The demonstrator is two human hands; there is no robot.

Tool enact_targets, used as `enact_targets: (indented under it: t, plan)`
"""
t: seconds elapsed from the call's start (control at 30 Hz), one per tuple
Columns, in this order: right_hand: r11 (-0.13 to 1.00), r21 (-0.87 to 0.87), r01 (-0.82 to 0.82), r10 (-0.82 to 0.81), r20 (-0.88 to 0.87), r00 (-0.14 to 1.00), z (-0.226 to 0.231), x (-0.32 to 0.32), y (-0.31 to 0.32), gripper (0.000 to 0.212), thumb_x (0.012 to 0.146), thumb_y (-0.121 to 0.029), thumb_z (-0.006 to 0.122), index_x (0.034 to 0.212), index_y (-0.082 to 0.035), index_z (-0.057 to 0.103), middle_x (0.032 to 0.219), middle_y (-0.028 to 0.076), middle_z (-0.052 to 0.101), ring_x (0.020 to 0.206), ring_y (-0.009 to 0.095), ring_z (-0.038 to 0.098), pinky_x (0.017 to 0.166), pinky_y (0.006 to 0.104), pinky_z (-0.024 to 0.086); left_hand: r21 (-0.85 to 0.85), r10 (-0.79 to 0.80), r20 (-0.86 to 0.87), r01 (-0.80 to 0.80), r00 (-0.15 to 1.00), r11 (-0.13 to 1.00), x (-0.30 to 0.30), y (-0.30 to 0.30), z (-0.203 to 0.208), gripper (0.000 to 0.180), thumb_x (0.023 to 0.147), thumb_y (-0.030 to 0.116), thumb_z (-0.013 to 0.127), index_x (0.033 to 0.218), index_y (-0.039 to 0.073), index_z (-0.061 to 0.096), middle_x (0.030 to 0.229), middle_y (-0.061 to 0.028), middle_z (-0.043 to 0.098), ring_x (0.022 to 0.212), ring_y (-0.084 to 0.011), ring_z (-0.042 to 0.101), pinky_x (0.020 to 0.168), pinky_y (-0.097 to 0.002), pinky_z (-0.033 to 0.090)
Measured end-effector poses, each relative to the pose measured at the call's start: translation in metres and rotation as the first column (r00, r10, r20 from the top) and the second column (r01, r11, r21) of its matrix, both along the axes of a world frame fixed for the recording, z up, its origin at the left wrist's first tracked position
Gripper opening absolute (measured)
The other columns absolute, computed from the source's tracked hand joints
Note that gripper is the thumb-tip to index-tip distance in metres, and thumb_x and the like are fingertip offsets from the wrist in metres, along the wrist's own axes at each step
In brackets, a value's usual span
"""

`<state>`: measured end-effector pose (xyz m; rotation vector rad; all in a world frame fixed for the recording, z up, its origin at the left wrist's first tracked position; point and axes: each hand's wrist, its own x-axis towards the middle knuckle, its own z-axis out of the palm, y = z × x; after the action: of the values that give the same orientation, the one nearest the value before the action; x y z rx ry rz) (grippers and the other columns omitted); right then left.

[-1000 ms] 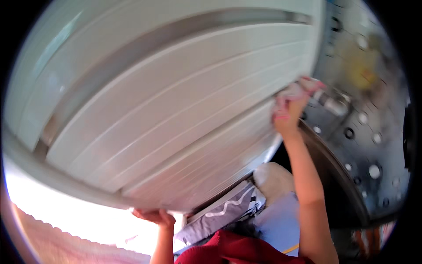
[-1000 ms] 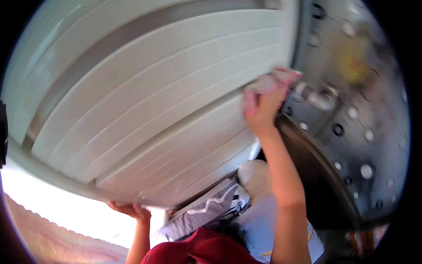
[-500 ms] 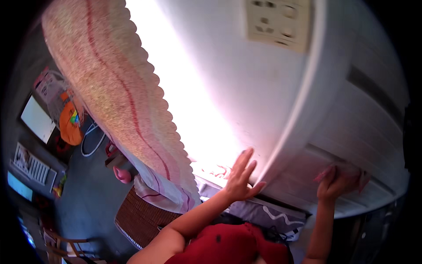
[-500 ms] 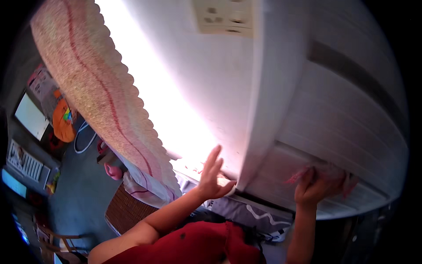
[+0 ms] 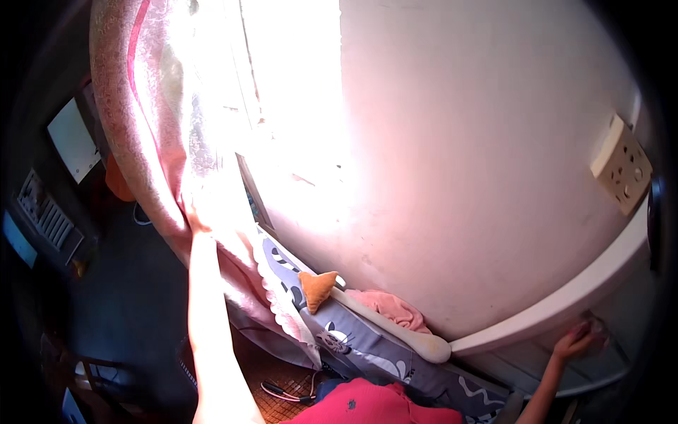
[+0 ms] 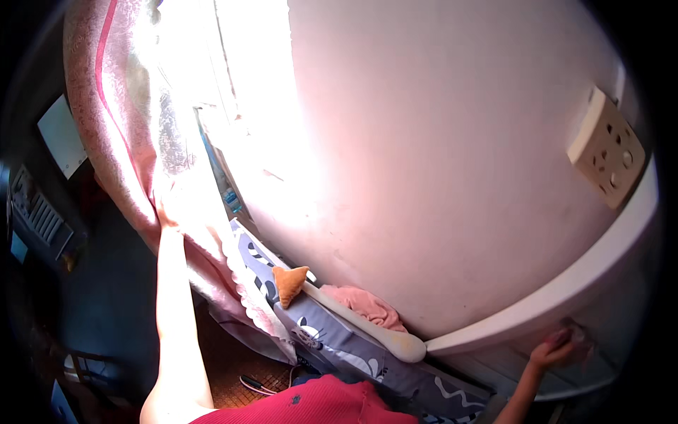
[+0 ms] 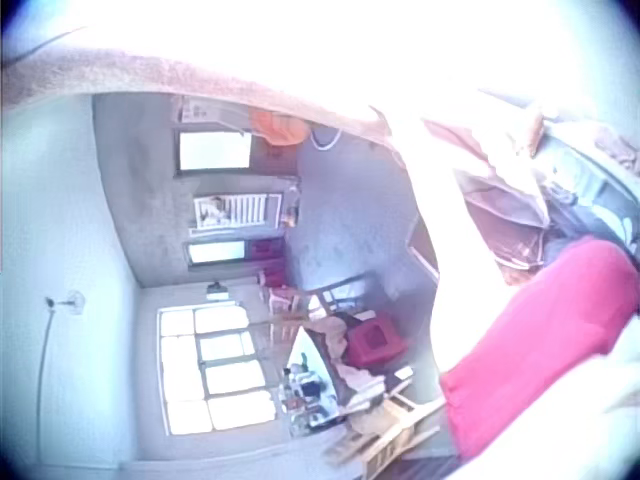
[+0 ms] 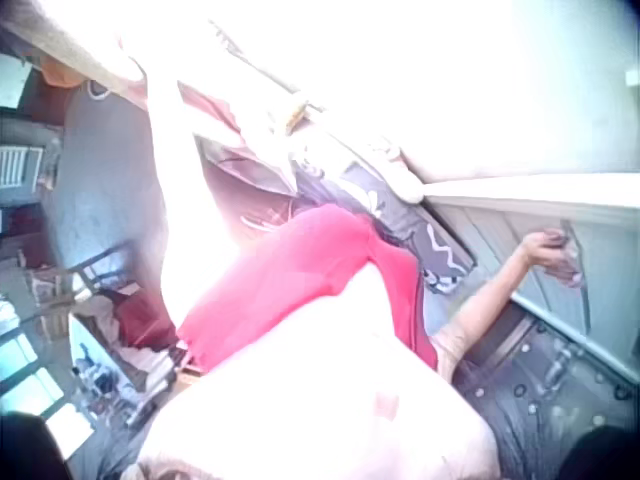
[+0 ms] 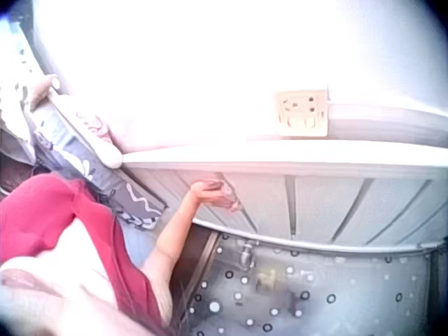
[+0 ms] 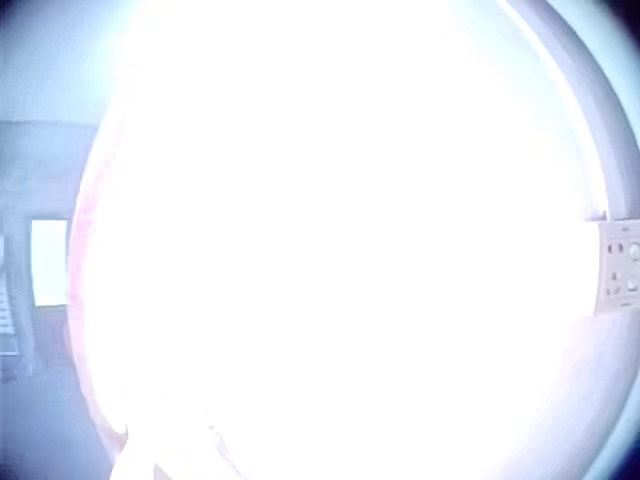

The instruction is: The person wipes white plastic panels on a wall or door using a pink and white cloth. They use both hands to rub the surface, starting from the upper sections and moving down to the lower panels near the floor.

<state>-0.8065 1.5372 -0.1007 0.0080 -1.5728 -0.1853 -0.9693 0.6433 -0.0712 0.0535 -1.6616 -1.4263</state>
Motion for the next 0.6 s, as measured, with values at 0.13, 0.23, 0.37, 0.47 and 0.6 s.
enact_targets:
  t: [0.13, 0.23, 0.37, 0.47, 0.6]
  plan:
    - [0.940, 0.113, 0.322, -0.332, 0.094, 0.938, 0.005, 0.027, 0.047, 0.029, 0.099, -0.025, 0.050, 0.115, -0.005, 0.063, 0.113, 0.019, 0.063, 0.103, 0.038, 0.058, 0.096, 0.0536, 0.039, 0.246, 0.155, 0.005, -0.151, 0.988, 0.957, 0.054, -0.049, 0.059, 0.066, 0.096, 0.043, 0.050, 0.146, 0.005, 0.030, 0.142, -0.0148, 0.043, 0.130, -0.0269, 0.043, 0.111, -0.0425, 0.026]
    - [0.901, 0.341, 0.268, -0.232, -0.143, 0.962, 0.012, 0.013, 0.043, 0.029, 0.099, -0.027, 0.050, 0.116, -0.009, 0.065, 0.114, 0.017, 0.063, 0.105, 0.036, 0.058, 0.097, 0.0514, 0.040, 0.115, 0.344, -0.044, -0.337, 0.938, 0.934, 0.080, -0.074, 0.048, 0.070, 0.095, 0.038, 0.056, 0.147, 0.001, 0.027, 0.147, -0.0208, 0.035, 0.136, -0.0299, 0.036, 0.112, -0.0405, 0.025]
    - [0.912, 0.305, 0.273, -0.300, 0.047, 0.953, -0.007, -0.005, 0.078, 0.034, 0.100, -0.033, 0.049, 0.122, -0.011, 0.062, 0.121, 0.013, 0.062, 0.112, 0.032, 0.057, 0.103, 0.0492, 0.037, -0.312, 0.671, -0.117, -0.669, 0.732, 0.675, 0.087, -0.090, 0.046, 0.103, 0.085, 0.043, 0.069, 0.148, -0.009, 0.007, 0.155, -0.0290, 0.008, 0.146, -0.0345, 0.008, 0.118, -0.0431, 0.008]
    - [0.919, 0.292, 0.265, -0.286, 0.030, 0.958, -0.013, -0.010, 0.081, 0.035, 0.098, -0.036, 0.050, 0.120, -0.011, 0.059, 0.119, 0.013, 0.059, 0.109, 0.032, 0.055, 0.099, 0.0488, 0.037, -0.372, 0.729, -0.127, -0.714, 0.673, 0.594, 0.085, -0.104, 0.032, 0.111, 0.082, 0.047, 0.071, 0.147, -0.011, 0.003, 0.154, -0.0309, 0.001, 0.146, -0.0383, 0.000, 0.118, -0.0466, 0.002]
    - [0.921, 0.199, 0.336, -0.348, 0.027, 0.937, 0.003, -0.001, 0.049, 0.029, 0.095, -0.035, 0.054, 0.107, -0.009, 0.060, 0.104, 0.015, 0.059, 0.096, 0.035, 0.054, 0.088, 0.0503, 0.037, -0.369, 0.684, -0.230, -0.712, 0.692, 0.597, 0.096, -0.112, 0.044, 0.107, 0.082, 0.040, 0.072, 0.147, -0.012, 0.006, 0.155, -0.0304, 0.007, 0.146, -0.0372, 0.005, 0.118, -0.0436, 0.003]
